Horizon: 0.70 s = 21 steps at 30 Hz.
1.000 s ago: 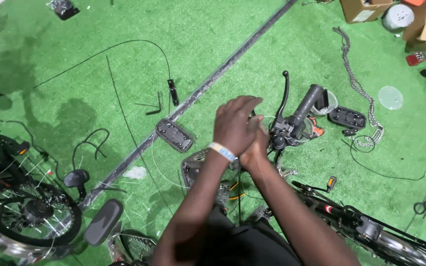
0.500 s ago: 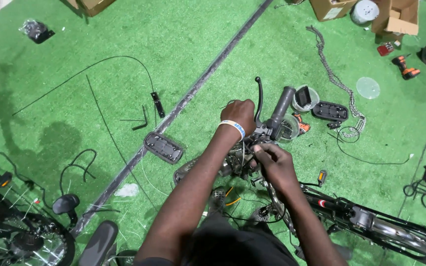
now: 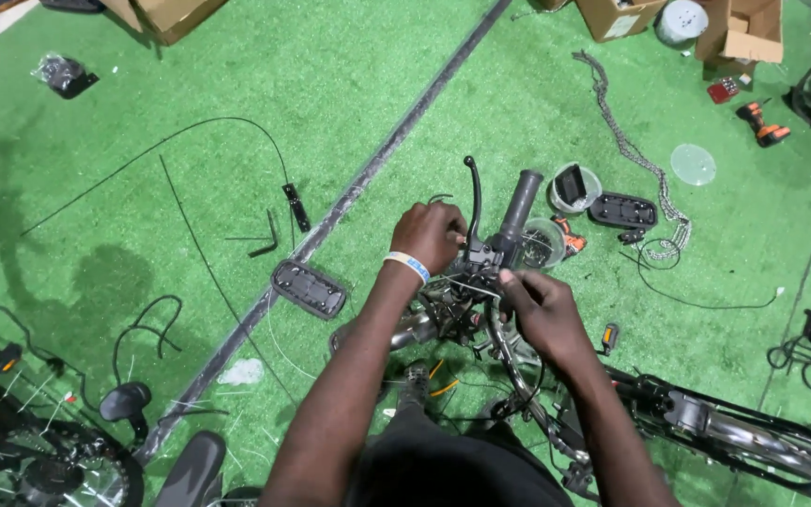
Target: The person uses pliers to cut a cable and then threads it through the handlebar brake lever and down the frame. They pull the cable taut and secure it near the front wheel fork.
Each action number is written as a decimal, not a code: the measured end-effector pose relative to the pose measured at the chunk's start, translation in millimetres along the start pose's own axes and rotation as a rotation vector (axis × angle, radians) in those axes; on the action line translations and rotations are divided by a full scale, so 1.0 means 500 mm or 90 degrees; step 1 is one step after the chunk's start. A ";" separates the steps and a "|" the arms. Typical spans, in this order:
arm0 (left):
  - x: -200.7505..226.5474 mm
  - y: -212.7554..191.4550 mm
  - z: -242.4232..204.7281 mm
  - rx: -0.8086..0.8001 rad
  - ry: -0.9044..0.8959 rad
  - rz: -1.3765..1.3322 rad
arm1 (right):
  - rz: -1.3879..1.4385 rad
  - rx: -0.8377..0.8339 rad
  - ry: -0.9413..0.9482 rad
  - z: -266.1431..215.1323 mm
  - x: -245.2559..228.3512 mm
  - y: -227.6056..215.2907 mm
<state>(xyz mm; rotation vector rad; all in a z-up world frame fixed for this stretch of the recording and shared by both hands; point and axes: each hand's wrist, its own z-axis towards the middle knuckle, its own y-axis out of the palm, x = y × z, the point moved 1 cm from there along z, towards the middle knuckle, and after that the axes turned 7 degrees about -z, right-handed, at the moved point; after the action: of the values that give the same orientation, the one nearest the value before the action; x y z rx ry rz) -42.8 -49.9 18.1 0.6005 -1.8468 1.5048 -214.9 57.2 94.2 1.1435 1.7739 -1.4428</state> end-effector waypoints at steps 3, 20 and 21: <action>-0.048 0.026 -0.019 0.022 0.007 -0.395 | 0.067 -0.135 0.085 0.008 0.029 -0.017; 0.076 -0.028 -0.066 0.014 -0.133 0.004 | -0.330 -0.003 -0.196 -0.066 -0.037 -0.004; 0.070 -0.022 -0.071 0.013 -0.170 -0.045 | -0.294 0.003 -0.165 -0.072 -0.045 -0.008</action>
<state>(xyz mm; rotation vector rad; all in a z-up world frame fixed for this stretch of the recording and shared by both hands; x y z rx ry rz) -50.7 -15.5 55.4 0.9036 -1.9871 1.4551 -204.8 86.1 124.2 0.5291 1.9195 -1.7630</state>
